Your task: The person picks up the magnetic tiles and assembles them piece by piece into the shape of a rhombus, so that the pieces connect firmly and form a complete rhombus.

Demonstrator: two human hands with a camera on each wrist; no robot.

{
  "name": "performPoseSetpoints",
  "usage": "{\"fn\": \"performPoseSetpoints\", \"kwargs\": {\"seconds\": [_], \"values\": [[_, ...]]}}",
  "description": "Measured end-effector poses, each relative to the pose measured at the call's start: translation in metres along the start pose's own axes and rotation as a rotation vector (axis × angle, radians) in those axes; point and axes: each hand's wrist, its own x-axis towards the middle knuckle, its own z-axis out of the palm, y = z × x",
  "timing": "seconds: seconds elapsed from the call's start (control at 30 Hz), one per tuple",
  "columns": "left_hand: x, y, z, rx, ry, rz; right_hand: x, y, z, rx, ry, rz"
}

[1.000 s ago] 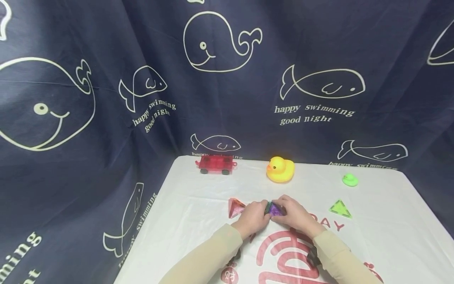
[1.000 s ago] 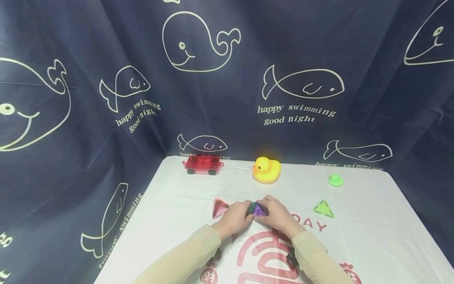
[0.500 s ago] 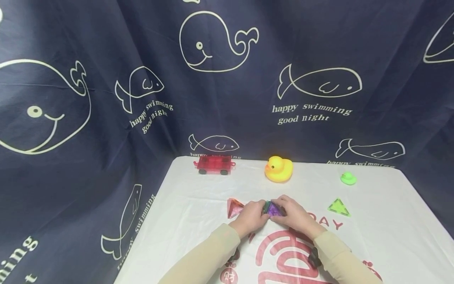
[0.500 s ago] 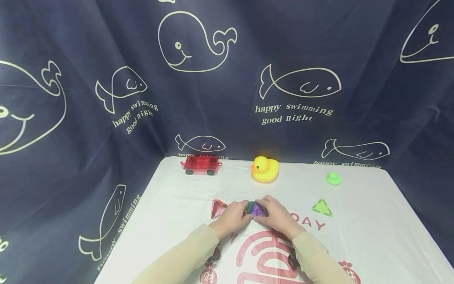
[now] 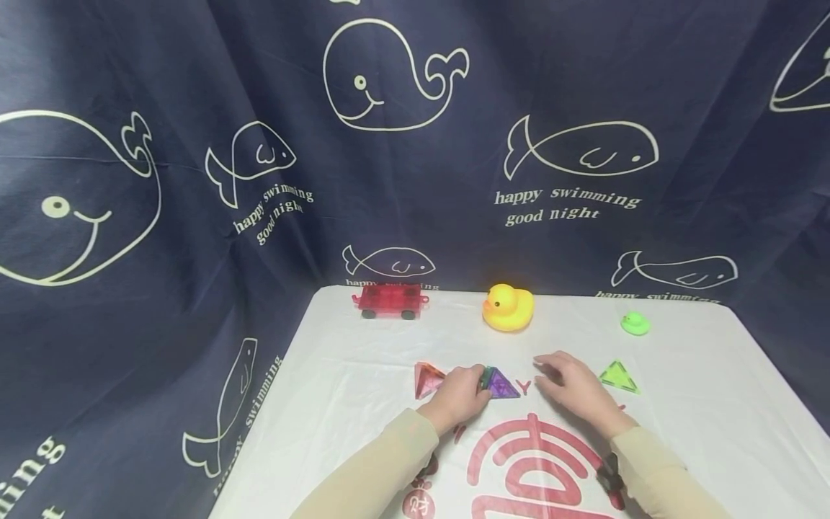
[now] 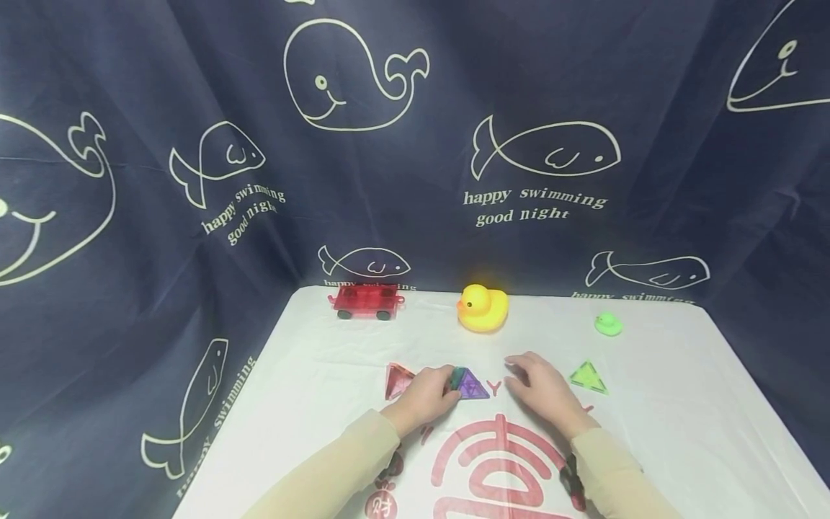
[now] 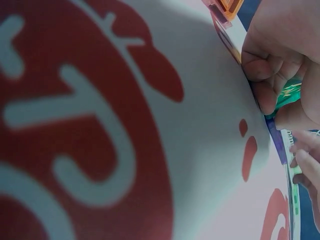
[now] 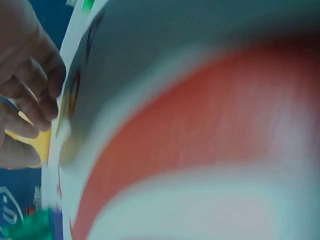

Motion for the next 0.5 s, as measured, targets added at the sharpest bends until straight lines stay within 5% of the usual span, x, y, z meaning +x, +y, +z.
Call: {"fn": "performPoseSetpoints", "kwargs": {"seconds": [0.5], "values": [[-0.002,0.003,-0.002,-0.005,-0.002,-0.017,-0.029,0.091,-0.069,-0.152,0.025,0.192]]}}
